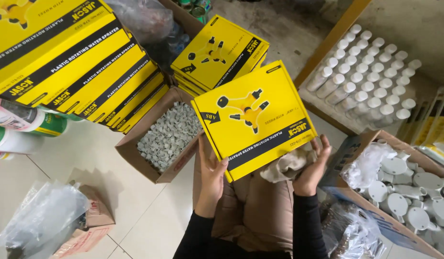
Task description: Cleaning yellow product boxes with a cloth
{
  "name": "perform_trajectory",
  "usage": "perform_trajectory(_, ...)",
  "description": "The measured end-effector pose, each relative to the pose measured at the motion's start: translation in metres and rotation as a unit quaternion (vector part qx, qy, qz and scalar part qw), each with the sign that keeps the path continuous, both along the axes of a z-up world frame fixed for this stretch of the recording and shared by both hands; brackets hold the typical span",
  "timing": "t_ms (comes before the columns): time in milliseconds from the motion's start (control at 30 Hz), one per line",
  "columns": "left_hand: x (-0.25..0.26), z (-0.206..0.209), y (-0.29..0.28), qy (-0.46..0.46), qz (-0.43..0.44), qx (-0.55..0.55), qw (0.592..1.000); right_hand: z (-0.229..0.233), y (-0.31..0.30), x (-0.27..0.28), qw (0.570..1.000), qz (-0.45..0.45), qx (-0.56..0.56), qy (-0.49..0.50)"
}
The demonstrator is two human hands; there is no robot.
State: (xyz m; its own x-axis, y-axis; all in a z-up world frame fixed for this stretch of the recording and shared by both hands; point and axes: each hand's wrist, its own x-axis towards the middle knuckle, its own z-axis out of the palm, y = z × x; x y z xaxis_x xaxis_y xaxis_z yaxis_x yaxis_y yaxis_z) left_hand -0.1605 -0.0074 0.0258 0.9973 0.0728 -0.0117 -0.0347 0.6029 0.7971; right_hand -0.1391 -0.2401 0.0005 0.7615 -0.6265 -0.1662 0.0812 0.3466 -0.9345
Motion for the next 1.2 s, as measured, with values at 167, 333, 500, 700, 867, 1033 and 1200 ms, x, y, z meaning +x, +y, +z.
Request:
perform_trajectory(167,-0.019,-0.07,0.004,0.025,-0.012,-0.004,1.0,-0.013,0.024,-0.042,0.985,-0.153,-0.046,-0.069)
perform_trajectory(333,-0.028,-0.061,0.013,0.049,-0.058,0.054,0.996,0.042,0.076,-0.064,0.857,0.13,-0.486,-0.115)
perform_trajectory(500,-0.038,-0.107,0.029,0.04,-0.099,0.1,0.989,0.027,0.088,-0.045,0.706,0.329,-0.582,-0.236)
perform_trajectory(700,-0.043,-0.127,0.032,0.022,-0.111,0.097,0.989,-0.005,0.075,-0.006,0.668,0.233,-0.689,-0.159)
perform_trajectory(867,-0.054,-0.125,0.037,0.046,-0.11,0.105,0.987,-0.054,0.012,0.036,0.792,0.05,-0.607,-0.038)
perform_trajectory(1033,-0.043,-0.075,0.045,0.042,-0.138,0.147,0.979,-0.054,0.028,-0.007,0.802,0.045,-0.594,0.046)
perform_trajectory(1200,-0.042,-0.068,0.047,0.002,-0.236,0.167,0.957,-0.032,0.077,-0.057,0.758,0.289,-0.577,-0.093)
